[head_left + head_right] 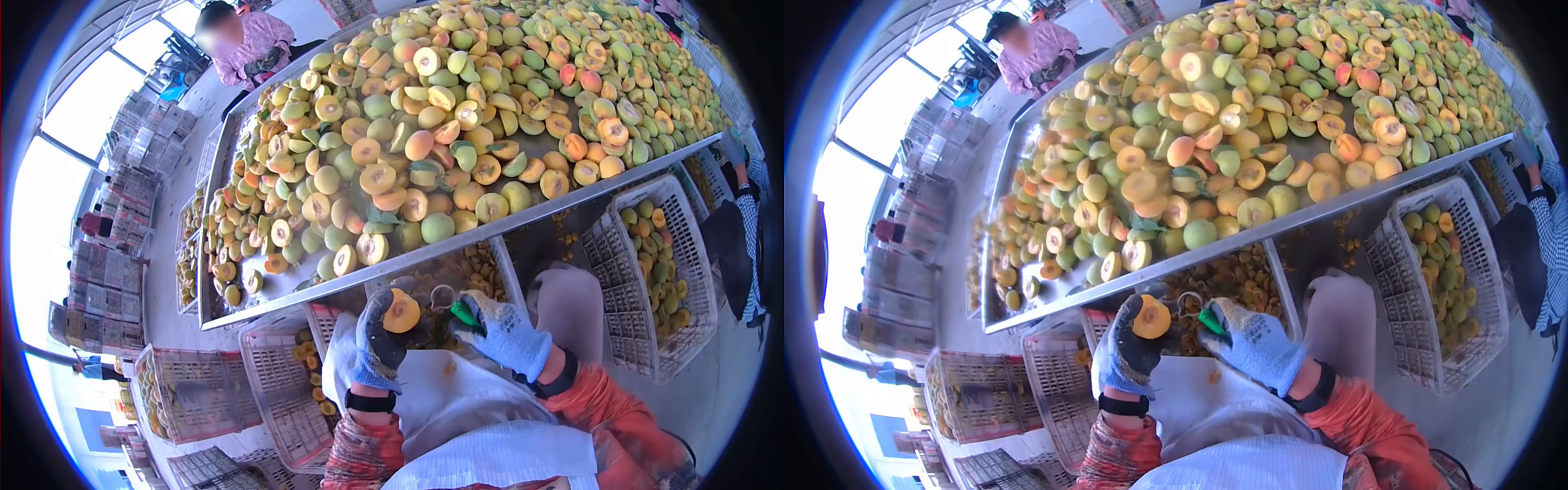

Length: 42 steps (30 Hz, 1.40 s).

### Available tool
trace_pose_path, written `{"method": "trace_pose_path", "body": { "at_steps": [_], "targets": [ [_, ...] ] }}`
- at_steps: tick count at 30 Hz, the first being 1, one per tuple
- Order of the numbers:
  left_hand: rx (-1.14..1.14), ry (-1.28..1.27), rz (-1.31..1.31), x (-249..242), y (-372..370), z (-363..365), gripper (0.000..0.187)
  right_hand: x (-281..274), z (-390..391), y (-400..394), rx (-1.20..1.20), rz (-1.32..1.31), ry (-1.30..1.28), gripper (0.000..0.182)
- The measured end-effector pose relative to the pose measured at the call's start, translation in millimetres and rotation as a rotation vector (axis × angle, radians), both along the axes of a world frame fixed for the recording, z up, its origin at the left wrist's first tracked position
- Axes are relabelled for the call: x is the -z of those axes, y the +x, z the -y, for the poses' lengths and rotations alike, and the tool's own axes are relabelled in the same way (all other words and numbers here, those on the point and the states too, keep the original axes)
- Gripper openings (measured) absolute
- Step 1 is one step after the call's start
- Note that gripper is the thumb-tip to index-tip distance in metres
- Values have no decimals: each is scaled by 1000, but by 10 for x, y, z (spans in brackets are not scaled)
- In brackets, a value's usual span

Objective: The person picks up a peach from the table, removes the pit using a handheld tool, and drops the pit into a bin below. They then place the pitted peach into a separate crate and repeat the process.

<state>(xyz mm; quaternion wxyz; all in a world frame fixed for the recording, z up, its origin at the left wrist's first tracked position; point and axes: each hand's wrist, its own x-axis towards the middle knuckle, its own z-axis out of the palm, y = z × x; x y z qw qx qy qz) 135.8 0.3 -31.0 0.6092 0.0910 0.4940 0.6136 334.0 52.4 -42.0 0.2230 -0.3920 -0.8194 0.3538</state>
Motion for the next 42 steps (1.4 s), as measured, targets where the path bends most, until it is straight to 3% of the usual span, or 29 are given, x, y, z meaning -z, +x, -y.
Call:
{"method": "trace_pose_path", "body": {
  "at_steps": [4, 7, 16, 18, 19, 21, 22, 24, 27, 30, 31, 33, 34, 35, 37, 39, 41, 42],
  "targets": [
    [-6, 153, -225, -5, 280, -92, 41, -73, 79, -82, -108, -80, 13, 35],
    [171, 99, -267, -120, 255, -40, 52, -26, 109, -85, -110, -86, -42, 32],
    [169, -21, -390, -306, 355, 41, 42, -52, 132, -87, -127, -106, -132, 30],
    [181, -56, -420, -300, 385, 63, 40, -86, 143, -90, -167, -175, -396, 33],
    [134, -29, -405, -283, 412, 81, 37, -127, 130, -81, -168, -175, -404, 33],
    [88, -13, -391, -266, 417, 139, 34, -236, 92, -63, -268, -261, -1146, 45],
    [84, 0, -366, -268, 407, 156, 34, -270, 89, -62, -268, -263, -1148, 45],
    [81, 9, -341, -267, 415, 187, 34, -306, 101, -59, -268, -371, -1456, 47],
    [23, 27, -353, -282, 432, 169, 34, -150, 181, -82, -289, -528, -1651, 45],
    [40, 49, -439, -306, 412, 112, 34, -219, 66, -30, -355, -502, -1772, 45],
    [29, 18, -423, -312, 405, 72, 32, -260, 73, -40, -357, -503, -1771, 45],
    [23, -4, -409, -249, 377, 14, 31, -329, 64, -65, -145, -488, -1470, 49],
    [2, 0, -453, -122, 340, -3, 31, -173, 111, -105, -115, -364, -1072, 46],
    [-20, 1, -494, -30, 325, -15, 30, -89, 189, -112, -109, -363, -1071, 46],
    [-20, -13, -458, 42, 356, -40, 31, 10, 336, -115, 20, 83, 184, 39],
    [-28, -29, -428, 109, 356, -38, 32, -12, 365, -105, 0, 159, 105, 36],
    [-22, -22, -390, 159, 332, -27, 30, 88, 292, -97, -91, -191, -311, 33],
    [-21, -25, -393, 129, 338, -26, 30, 28, 226, -81, -91, -195, -313, 33]
  ]
}}
